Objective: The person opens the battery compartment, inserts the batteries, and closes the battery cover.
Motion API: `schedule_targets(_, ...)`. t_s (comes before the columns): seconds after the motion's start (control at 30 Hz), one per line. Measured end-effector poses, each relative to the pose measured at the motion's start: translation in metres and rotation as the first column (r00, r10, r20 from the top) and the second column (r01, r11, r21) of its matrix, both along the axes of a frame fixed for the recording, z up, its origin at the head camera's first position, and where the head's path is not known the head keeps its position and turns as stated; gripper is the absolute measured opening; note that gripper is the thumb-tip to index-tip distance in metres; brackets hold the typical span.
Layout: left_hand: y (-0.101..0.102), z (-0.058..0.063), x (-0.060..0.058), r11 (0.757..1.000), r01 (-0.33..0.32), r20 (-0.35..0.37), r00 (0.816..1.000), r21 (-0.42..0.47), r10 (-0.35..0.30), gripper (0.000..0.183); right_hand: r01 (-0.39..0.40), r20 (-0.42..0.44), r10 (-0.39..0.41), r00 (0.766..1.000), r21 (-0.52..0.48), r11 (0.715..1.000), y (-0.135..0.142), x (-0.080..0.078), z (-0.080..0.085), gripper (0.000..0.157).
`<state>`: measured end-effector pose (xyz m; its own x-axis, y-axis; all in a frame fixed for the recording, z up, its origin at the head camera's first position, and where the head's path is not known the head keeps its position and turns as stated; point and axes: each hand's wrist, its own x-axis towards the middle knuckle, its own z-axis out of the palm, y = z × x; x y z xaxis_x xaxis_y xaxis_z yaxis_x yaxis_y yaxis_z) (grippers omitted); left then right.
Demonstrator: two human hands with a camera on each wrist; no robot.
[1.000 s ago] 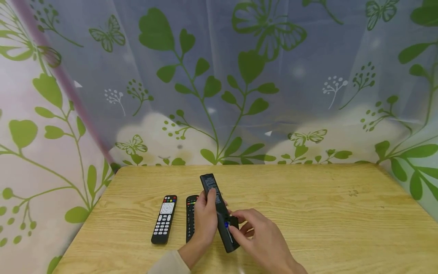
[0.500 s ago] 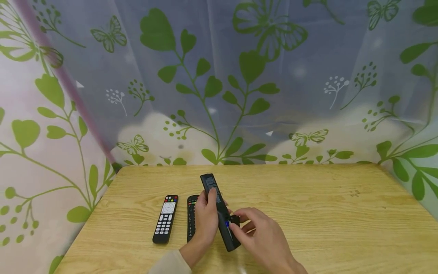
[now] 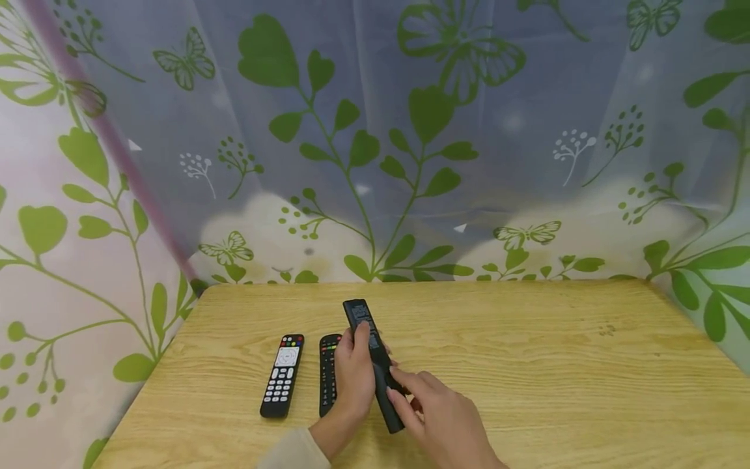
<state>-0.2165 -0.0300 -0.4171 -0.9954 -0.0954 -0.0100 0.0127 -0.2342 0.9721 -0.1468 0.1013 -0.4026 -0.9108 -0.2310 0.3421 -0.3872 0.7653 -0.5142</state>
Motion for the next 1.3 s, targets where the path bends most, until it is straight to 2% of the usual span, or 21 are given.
schedule_targets(0.17,-0.001,0.001,-0.002,1.000,-0.028,0.017,0.999,-0.001,0.028,0.038,-0.043,0.018,0.041,0.999,0.152,0.987,-0.005,0.005,0.005,0.059)
schedule_targets(0.27,-0.001,0.003,-0.002,0.999,-0.039,0.016,0.999,-0.010,0.039,0.038,-0.076,0.060,0.065,0.996,0.193,0.978,-0.006,0.007,0.007,0.072)
schedule_targets(0.4,0.001,0.005,-0.001,0.999,-0.034,0.004,0.999,-0.001,0.034,0.037,-0.108,0.049,0.099,0.994,0.215,0.971,-0.004,0.007,0.006,0.068)
schedule_targets(0.5,0.002,0.005,-0.001,1.000,-0.026,0.000,1.000,-0.002,0.026,0.038,-0.140,0.019,0.139,0.990,0.194,0.971,0.000,0.005,0.005,0.062)
schedule_targets(0.57,0.003,0.005,-0.001,0.999,-0.022,0.012,1.000,-0.025,0.023,0.039,-0.171,0.031,0.169,0.985,0.166,0.971,0.004,0.003,0.006,0.061)
schedule_targets(0.7,0.002,0.004,-0.003,0.995,0.007,0.043,0.999,-0.100,-0.003,0.041,-0.206,0.123,0.192,0.974,0.109,0.972,0.014,-0.002,0.006,0.059)
schedule_targets(0.8,0.001,0.003,-0.006,0.988,0.059,0.051,0.997,-0.144,-0.052,0.050,-0.180,0.194,0.171,0.966,0.032,0.983,0.021,-0.004,0.005,0.058)
schedule_targets(0.93,0.001,0.001,-0.010,0.981,0.125,0.045,0.992,-0.148,-0.119,0.060,-0.109,0.262,0.150,0.953,-0.164,0.980,0.027,-0.007,0.002,0.056)
schedule_targets(1.1,0.000,-0.005,-0.012,0.979,0.154,0.009,0.988,-0.131,-0.154,0.046,0.020,0.360,0.124,0.925,-0.371,0.928,0.030,-0.012,-0.003,0.054)
schedule_targets(1.23,0.000,-0.010,-0.014,0.964,0.209,0.013,0.978,-0.163,-0.210,0.042,0.137,0.403,0.076,0.912,-0.473,0.870,0.032,-0.016,-0.007,0.045)
schedule_targets(1.3,0.000,-0.012,-0.015,0.955,0.223,0.029,0.975,-0.194,-0.222,0.042,0.147,0.409,0.088,0.908,-0.510,0.847,0.034,-0.018,-0.009,0.043)
